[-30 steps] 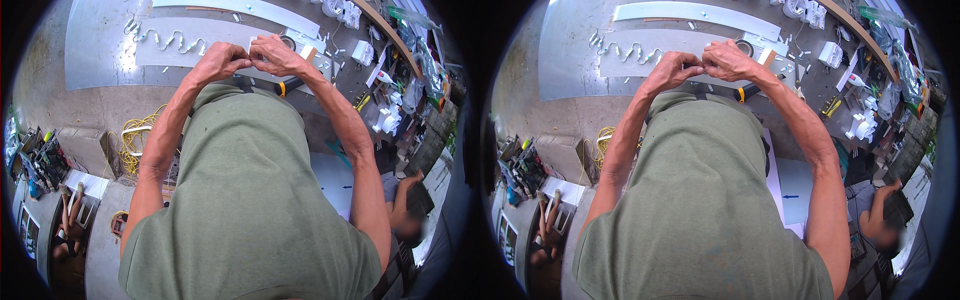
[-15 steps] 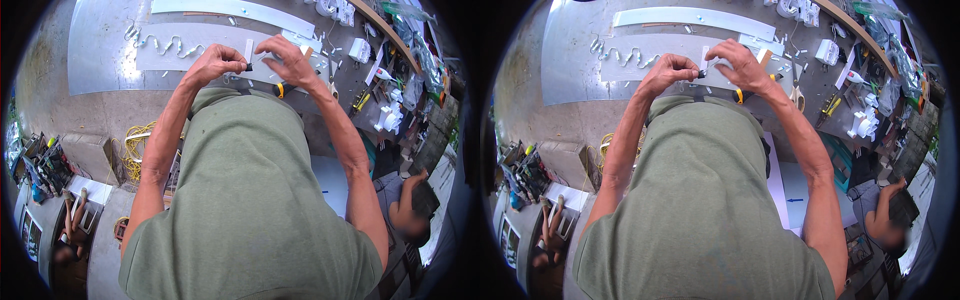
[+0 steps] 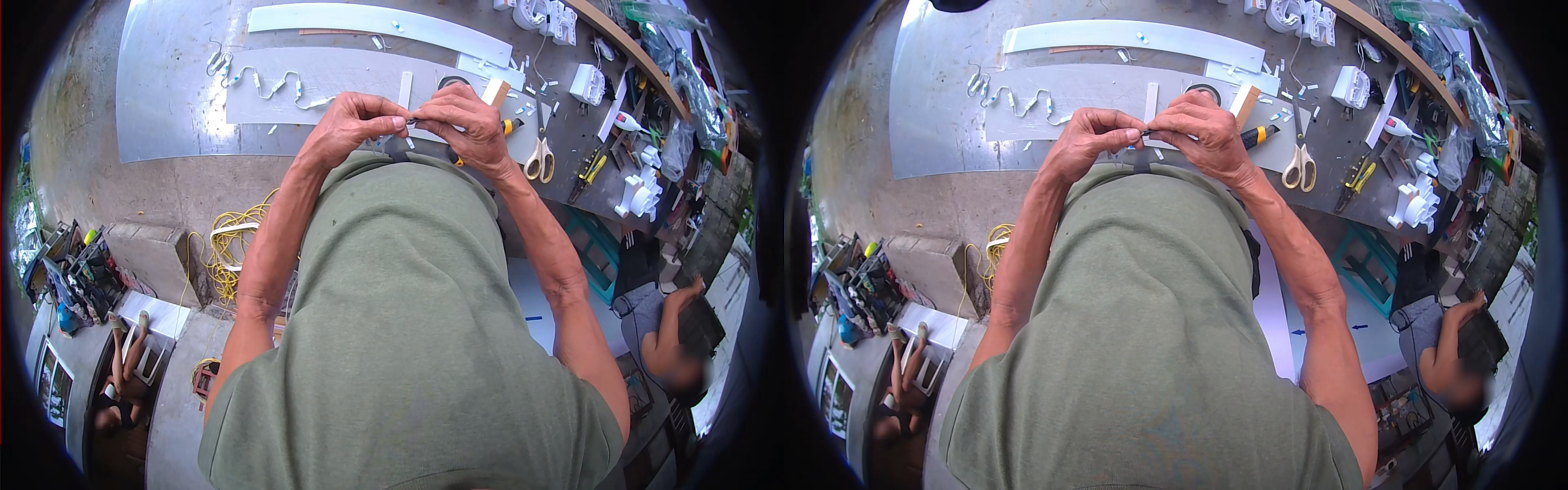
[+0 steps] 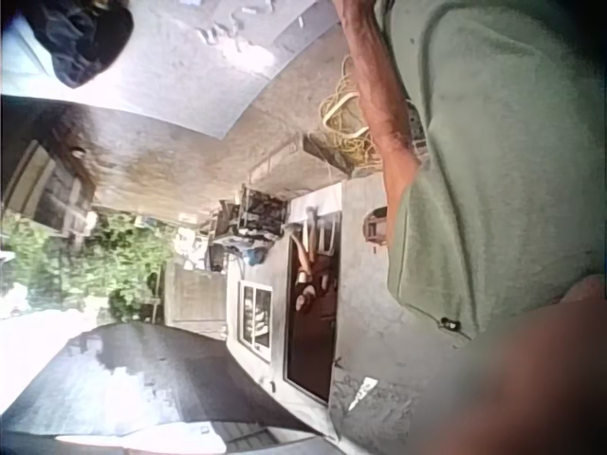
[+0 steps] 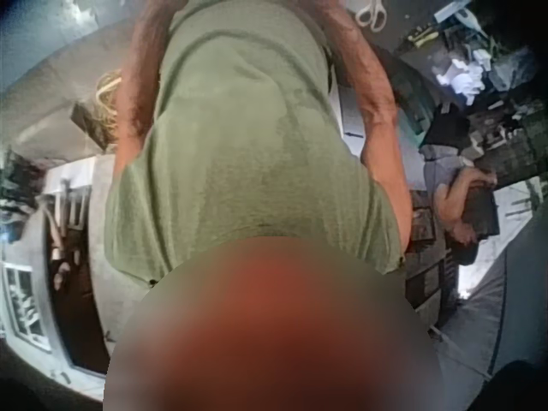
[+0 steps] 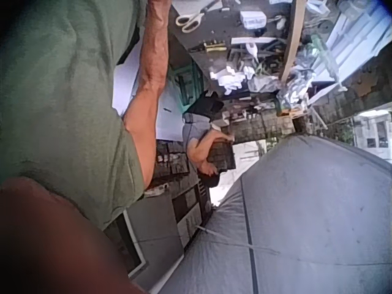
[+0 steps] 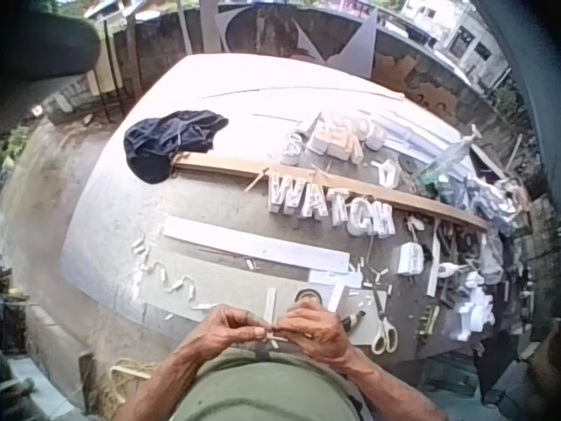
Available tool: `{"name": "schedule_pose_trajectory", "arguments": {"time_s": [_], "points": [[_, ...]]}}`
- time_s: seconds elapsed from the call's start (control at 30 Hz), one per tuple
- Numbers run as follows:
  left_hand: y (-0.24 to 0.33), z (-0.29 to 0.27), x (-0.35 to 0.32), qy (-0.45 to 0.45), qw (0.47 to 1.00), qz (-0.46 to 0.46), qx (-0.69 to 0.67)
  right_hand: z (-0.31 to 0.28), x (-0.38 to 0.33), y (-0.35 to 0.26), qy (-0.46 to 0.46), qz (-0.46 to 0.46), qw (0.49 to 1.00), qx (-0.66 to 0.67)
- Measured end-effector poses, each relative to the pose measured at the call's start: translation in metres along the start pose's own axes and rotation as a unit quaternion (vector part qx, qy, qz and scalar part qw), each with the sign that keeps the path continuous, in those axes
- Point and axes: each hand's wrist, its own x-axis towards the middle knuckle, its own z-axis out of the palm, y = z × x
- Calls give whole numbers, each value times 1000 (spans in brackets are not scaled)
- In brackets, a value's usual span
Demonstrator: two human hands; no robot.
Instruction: Assembling and wiring LED components for illuminated sign letters on a workshop table.
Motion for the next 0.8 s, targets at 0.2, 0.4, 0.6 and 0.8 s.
{"name": "schedule_pose_trajectory", "arguments": {"time_s": [0.2,0.4,0.6,0.8], "points": [[-6,8,-2,47,996,71,22,1,2,-5,-2,39,999,34],[2,16,-7,103,958,161,213,-1,3,-9,-49,144,987,59],[5,18,-6,89,955,182,219,1,2,-13,-71,214,972,63],[6,16,0,77,992,49,87,1,3,-20,-48,193,980,8]]}}
